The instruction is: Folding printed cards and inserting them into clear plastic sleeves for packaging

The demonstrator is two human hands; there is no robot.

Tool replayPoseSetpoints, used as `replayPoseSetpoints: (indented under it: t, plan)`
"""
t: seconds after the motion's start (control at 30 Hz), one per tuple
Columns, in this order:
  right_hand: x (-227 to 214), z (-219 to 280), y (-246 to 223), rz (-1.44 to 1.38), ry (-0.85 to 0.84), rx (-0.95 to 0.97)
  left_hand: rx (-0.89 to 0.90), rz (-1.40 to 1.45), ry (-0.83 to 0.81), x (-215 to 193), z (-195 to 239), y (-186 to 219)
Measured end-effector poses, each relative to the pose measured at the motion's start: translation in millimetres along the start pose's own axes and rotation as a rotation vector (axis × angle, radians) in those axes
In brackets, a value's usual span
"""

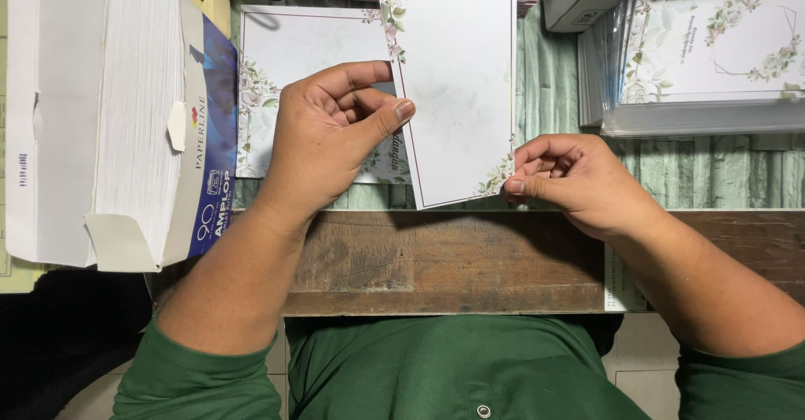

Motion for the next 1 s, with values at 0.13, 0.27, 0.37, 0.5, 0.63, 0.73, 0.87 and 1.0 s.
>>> replayPoseSetpoints:
  t: [0.13, 0.27, 0.37, 0.5, 0.63, 0.73, 0.87, 1.0]
  plan:
    - [-5.7, -0.2, 6.7, -0.039, -0.009, 0.007, 0.001, 0.001, 0.004, 0.2, -0.1, -0.7]
    - [-9.5, -2.4, 12.5, -0.121, -0.006, 0.002, 0.018, -0.014, 0.018, -2.7, -1.2, -2.1]
    - [-2.9, -0.7, 8.4, -0.156, -0.003, 0.011, 0.023, -0.016, 0.013, -2.8, -0.5, -0.2]
    - [3.3, 1.6, -0.8, -0.158, -0.018, 0.005, 0.031, -0.039, 0.03, -3.5, 1.4, 5.6]
    - [1.6, 1.2, -2.6, -0.091, -0.035, -0.001, 0.03, -0.057, 0.028, 0.1, 1.8, 5.0]
    - [10.2, 2.3, -12.0, 0.088, -0.024, -0.003, 0.03, -0.055, 0.034, 2.0, 1.5, 2.2]
    - [12.7, 1.2, -19.0, 0.177, -0.03, 0.001, 0.026, -0.051, 0.027, 3.7, 1.3, -0.1]
    - [12.2, 3.8, -23.1, 0.17, -0.036, 0.002, 0.024, -0.053, 0.015, 4.7, 1.6, 2.4]
Point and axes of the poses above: each hand's wrist, its own z-axis away from the middle knuckle, its own x-axis out of the palm, y = z × x, the point moved 3 cm from there along -z, towards the middle knuckle, and after that the axes turned 8 degrees about -y, right-handed, at the moved point
